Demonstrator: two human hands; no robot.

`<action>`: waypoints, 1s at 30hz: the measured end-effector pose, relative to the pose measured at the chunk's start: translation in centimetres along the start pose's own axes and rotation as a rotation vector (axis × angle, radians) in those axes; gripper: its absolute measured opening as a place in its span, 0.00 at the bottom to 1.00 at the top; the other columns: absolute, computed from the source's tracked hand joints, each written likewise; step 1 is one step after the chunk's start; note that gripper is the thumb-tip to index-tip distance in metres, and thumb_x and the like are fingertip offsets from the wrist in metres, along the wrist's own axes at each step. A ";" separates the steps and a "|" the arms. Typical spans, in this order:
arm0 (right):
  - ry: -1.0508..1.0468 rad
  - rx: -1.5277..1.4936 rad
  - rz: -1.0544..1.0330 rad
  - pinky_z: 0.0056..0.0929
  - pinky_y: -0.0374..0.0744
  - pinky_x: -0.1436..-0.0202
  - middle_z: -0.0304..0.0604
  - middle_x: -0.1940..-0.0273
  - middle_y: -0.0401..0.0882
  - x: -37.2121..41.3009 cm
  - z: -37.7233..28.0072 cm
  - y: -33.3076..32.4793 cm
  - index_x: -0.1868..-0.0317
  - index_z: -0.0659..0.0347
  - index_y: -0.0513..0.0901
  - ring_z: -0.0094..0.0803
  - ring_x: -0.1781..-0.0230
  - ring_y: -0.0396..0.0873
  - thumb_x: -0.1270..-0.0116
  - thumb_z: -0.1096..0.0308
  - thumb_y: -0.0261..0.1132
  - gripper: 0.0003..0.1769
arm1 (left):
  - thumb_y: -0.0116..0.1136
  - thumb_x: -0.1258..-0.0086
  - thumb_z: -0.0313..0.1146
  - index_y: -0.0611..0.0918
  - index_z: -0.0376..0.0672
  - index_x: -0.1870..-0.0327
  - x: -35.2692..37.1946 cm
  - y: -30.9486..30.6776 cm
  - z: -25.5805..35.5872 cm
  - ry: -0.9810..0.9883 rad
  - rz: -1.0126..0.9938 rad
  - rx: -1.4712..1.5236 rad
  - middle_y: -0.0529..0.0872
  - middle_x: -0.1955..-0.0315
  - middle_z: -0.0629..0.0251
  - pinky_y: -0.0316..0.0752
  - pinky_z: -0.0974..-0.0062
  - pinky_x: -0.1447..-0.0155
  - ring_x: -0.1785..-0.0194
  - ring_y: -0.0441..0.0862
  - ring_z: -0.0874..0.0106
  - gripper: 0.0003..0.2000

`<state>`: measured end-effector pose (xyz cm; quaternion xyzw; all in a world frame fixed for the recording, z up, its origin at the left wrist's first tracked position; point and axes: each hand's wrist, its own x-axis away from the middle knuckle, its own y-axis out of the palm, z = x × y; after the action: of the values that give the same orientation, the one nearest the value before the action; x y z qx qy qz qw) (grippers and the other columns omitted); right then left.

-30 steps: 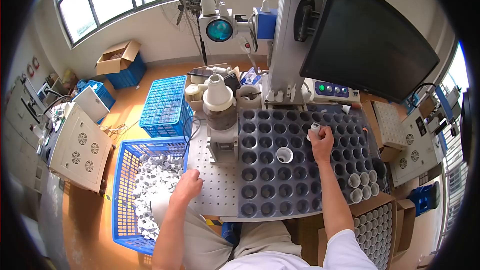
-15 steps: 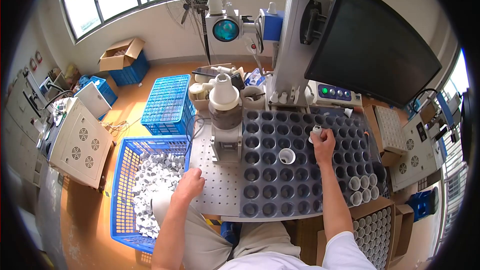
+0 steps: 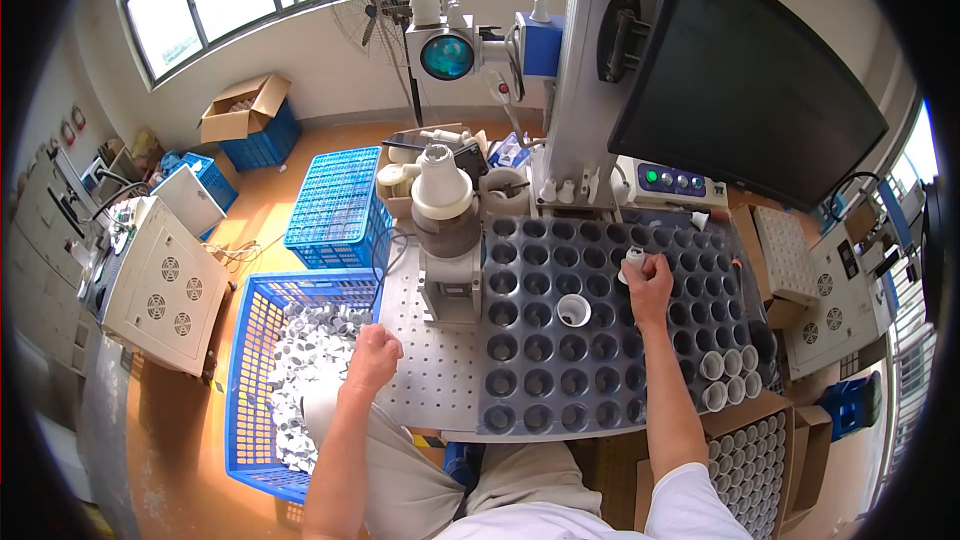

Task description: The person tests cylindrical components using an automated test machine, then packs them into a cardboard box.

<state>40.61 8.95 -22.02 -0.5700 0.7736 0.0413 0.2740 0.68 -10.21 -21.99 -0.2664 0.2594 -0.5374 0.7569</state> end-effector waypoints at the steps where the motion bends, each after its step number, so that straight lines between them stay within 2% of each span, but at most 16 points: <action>1: 0.001 -0.009 0.001 0.23 0.64 0.68 0.32 0.75 0.61 0.0 0.0 0.0 0.76 0.58 0.60 0.22 0.73 0.59 0.45 0.69 0.71 0.22 | 0.43 0.48 0.25 0.78 0.32 0.81 -0.3 -0.2 -0.1 0.002 0.042 0.101 0.82 0.77 0.50 0.74 0.65 0.59 0.68 0.79 0.57 0.10; 4: 0.005 -0.010 0.007 0.24 0.64 0.68 0.32 0.75 0.60 -0.1 0.1 0.0 0.76 0.58 0.61 0.22 0.73 0.58 0.44 0.69 0.71 0.22 | 0.39 0.54 0.24 0.79 0.32 0.82 -2.1 -1.9 0.6 0.013 0.158 0.292 0.82 0.80 0.59 0.71 0.77 0.64 0.74 0.76 0.73 0.12; 6: 0.028 -0.039 0.007 0.24 0.64 0.69 0.31 0.76 0.59 -0.2 0.0 -0.1 0.76 0.58 0.61 0.22 0.73 0.57 0.44 0.70 0.71 0.22 | 0.39 0.55 0.23 0.80 0.32 0.80 -4.5 -2.9 2.6 0.139 0.350 0.396 0.82 0.80 0.61 0.70 0.79 0.62 0.73 0.76 0.74 0.12; 10: 0.132 -0.110 -0.001 0.23 0.62 0.70 0.29 0.76 0.58 -1.3 -1.5 -0.1 0.77 0.56 0.62 0.20 0.74 0.56 0.43 0.70 0.71 0.21 | 0.37 0.49 0.22 0.81 0.30 0.72 -9.4 -7.0 12.1 0.333 0.563 0.357 0.86 0.70 0.59 0.72 0.71 0.44 0.59 0.81 0.70 0.15; 12: 0.126 -0.302 -0.076 0.20 0.64 0.71 0.28 0.76 0.61 -2.4 -4.8 1.1 0.77 0.56 0.63 0.17 0.75 0.57 0.43 0.70 0.71 0.21 | 0.39 0.44 0.23 0.81 0.31 0.68 -11.8 -7.7 15.7 0.269 0.493 0.410 0.85 0.62 0.58 0.68 0.69 0.39 0.51 0.78 0.69 0.14; 14: 0.079 -0.461 -0.173 0.18 0.64 0.72 0.28 0.76 0.62 -3.1 -10.1 3.3 0.77 0.55 0.63 0.15 0.75 0.58 0.42 0.71 0.72 0.21 | 0.38 0.36 0.28 0.69 0.33 0.59 -16.0 -6.2 15.6 0.349 0.349 0.482 0.84 0.58 0.57 0.67 0.68 0.40 0.52 0.76 0.67 0.10; 16: -0.003 -0.554 -0.295 0.17 0.64 0.72 0.27 0.75 0.64 -3.3 -16.1 6.4 0.76 0.55 0.63 0.14 0.75 0.59 0.41 0.71 0.72 0.21 | 0.38 0.38 0.27 0.73 0.34 0.71 -17.8 -4.4 16.9 0.343 0.306 0.208 0.84 0.68 0.57 0.70 0.72 0.52 0.65 0.75 0.71 0.09; 18: -0.090 -0.627 -0.396 0.18 0.66 0.71 0.29 0.74 0.67 -3.1 -20.5 10.0 0.76 0.55 0.64 0.15 0.74 0.62 0.40 0.70 0.72 0.21 | 0.39 0.43 0.27 0.75 0.36 0.84 -18.6 -4.4 16.6 0.332 0.297 0.549 0.82 0.78 0.60 0.71 0.74 0.59 0.73 0.74 0.74 0.13; 20: -0.185 -0.563 -0.463 0.19 0.69 0.70 0.31 0.73 0.70 -2.4 -22.4 13.1 0.75 0.57 0.65 0.16 0.73 0.65 0.40 0.68 0.73 0.20 | 0.39 0.46 0.27 0.72 0.38 0.95 -15.2 -8.2 17.4 0.506 0.507 0.192 0.79 0.84 0.62 0.72 0.76 0.64 0.78 0.73 0.75 0.16; 21: -0.229 -0.458 -0.486 0.20 0.70 0.69 0.32 0.72 0.71 -2.1 -22.8 14.2 0.75 0.58 0.66 0.17 0.73 0.66 0.40 0.68 0.73 0.20 | 0.39 0.51 0.28 0.72 0.36 0.95 -11.8 -11.3 19.0 0.308 0.418 0.393 0.78 0.89 0.64 0.72 0.77 0.66 0.78 0.74 0.75 0.15; 23: -0.251 -0.497 -0.483 0.22 0.71 0.69 0.32 0.73 0.71 -0.9 -22.7 15.9 0.73 0.60 0.68 0.18 0.72 0.67 0.40 0.67 0.72 0.18 | 0.38 0.53 0.29 0.79 0.34 0.89 -10.2 -14.3 12.0 0.223 0.488 0.325 0.80 0.86 0.60 0.72 0.79 0.65 0.79 0.76 0.72 0.15; 24: -0.262 -0.515 -0.485 0.23 0.71 0.68 0.33 0.73 0.70 -0.5 -22.6 16.4 0.73 0.61 0.69 0.18 0.71 0.67 0.39 0.67 0.72 0.18 | 0.38 0.53 0.29 0.78 0.34 0.90 -8.1 -15.1 10.2 0.234 0.609 0.198 0.80 0.87 0.59 0.73 0.75 0.64 0.79 0.76 0.71 0.15; 25: -0.258 -0.522 -0.472 0.23 0.72 0.68 0.33 0.73 0.71 -0.3 -22.5 16.7 0.72 0.61 0.70 0.19 0.71 0.68 0.39 0.66 0.72 0.17 | 0.41 0.49 0.27 0.74 0.34 0.85 -7.5 -15.3 4.0 0.161 0.668 0.073 0.80 0.81 0.53 0.71 0.65 0.60 0.73 0.76 0.61 0.10; 27: -0.244 -0.534 -0.435 0.24 0.72 0.68 0.33 0.72 0.74 0.3 -22.4 16.8 0.70 0.62 0.72 0.20 0.70 0.68 0.39 0.65 0.72 0.16 | 0.46 0.44 0.27 0.73 0.34 0.76 -5.2 -13.2 -4.6 0.111 0.878 -0.350 0.78 0.73 0.50 0.69 0.60 0.54 0.65 0.74 0.55 0.06; 28: -0.198 -0.534 -0.463 0.25 0.75 0.61 0.39 0.62 0.81 0.4 -22.1 16.8 0.67 0.63 0.74 0.23 0.66 0.72 0.38 0.63 0.71 0.15 | 0.47 0.43 0.27 0.73 0.35 0.72 -3.9 -11.4 -6.2 0.086 0.789 -0.333 0.77 0.71 0.50 0.68 0.58 0.53 0.62 0.74 0.53 0.05; 30: -0.244 -0.647 -0.473 0.27 0.75 0.54 0.44 0.53 0.81 0.3 -20.8 16.4 0.65 0.63 0.75 0.25 0.61 0.75 0.36 0.62 0.70 0.14 | 0.49 0.43 0.26 0.73 0.35 0.69 -1.9 -7.3 -6.0 0.111 0.606 -0.316 0.76 0.68 0.50 0.67 0.56 0.51 0.59 0.73 0.51 0.04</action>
<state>17.85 6.53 -8.60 -0.7796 0.5301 0.2855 0.1723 -8.92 -11.17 -21.12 -0.2614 0.4476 -0.2549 0.8163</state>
